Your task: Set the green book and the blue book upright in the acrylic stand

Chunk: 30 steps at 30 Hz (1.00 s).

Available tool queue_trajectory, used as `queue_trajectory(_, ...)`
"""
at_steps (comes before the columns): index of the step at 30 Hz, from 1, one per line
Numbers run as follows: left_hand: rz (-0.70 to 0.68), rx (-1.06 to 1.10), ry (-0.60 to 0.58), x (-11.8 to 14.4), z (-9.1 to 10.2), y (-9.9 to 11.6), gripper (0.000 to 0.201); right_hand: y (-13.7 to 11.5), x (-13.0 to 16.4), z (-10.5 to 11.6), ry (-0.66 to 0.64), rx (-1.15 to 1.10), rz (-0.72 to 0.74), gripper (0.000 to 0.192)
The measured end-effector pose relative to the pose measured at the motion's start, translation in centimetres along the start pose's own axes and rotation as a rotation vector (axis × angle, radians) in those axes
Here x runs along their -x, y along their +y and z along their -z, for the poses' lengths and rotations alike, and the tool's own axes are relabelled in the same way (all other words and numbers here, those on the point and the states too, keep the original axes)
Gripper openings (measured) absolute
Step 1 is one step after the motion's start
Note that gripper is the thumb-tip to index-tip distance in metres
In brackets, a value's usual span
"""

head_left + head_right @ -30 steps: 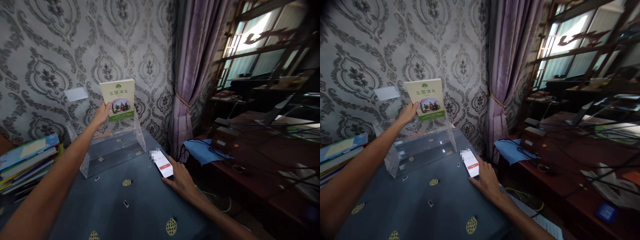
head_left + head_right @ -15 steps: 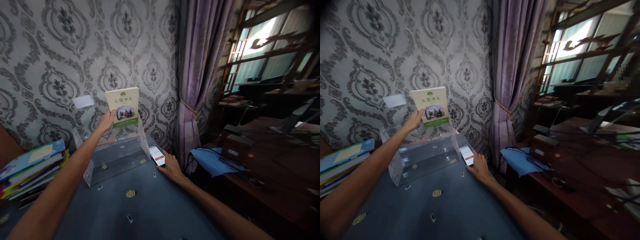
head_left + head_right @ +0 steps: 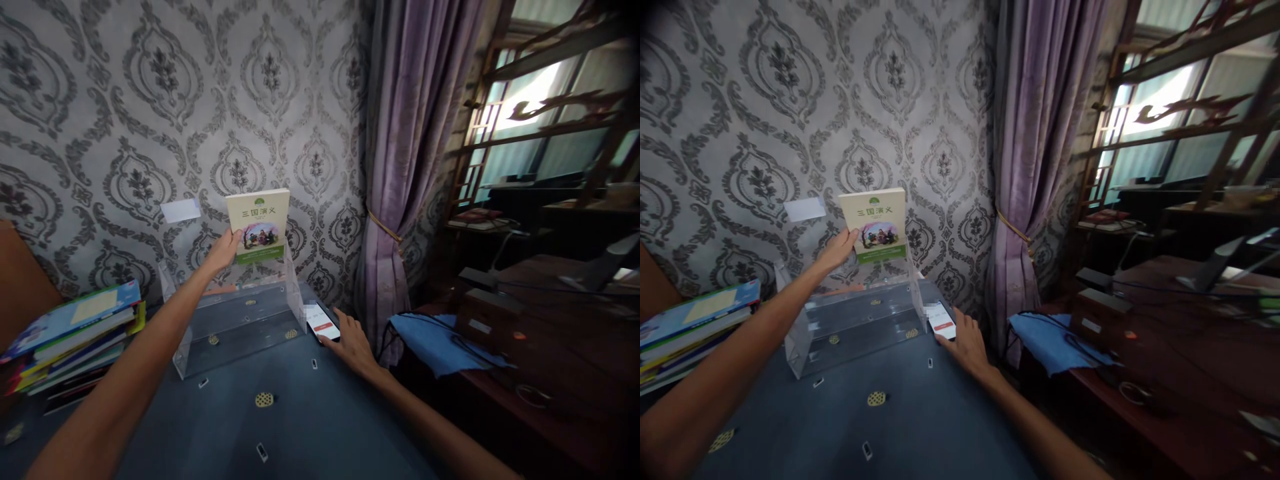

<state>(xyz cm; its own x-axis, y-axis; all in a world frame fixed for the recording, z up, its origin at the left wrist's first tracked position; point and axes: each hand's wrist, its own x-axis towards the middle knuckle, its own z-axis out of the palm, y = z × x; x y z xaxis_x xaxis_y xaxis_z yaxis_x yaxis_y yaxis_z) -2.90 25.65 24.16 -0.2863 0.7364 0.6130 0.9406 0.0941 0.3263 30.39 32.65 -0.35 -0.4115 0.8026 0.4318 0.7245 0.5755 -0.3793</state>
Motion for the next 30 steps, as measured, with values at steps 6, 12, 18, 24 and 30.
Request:
queue_trajectory(6,-0.004,-0.033,-0.006,0.2,0.1,0.1,0.046,-1.2,-2.2,2.0,0.095,-0.187,0.159,0.062)
queue_trajectory(12,-0.021,-0.081,0.005,0.5,0.3,0.4,0.037,-4.7,-4.0,4.0,0.126,-0.293,0.254,0.053)
queue_trajectory(18,-0.038,-0.165,0.086,3.7,0.3,0.5,0.035,-8.1,-1.8,3.5,0.068,-0.396,0.341,0.044)
queue_trajectory(24,-0.229,-0.346,0.277,10.2,1.2,-4.1,0.038,-10.0,3.2,0.3,-0.086,-0.525,0.352,0.041)
queue_trajectory(30,0.064,-0.486,0.385,14.8,6.5,-14.0,0.042,-11.4,6.8,-1.9,-0.224,-0.553,0.301,0.039)
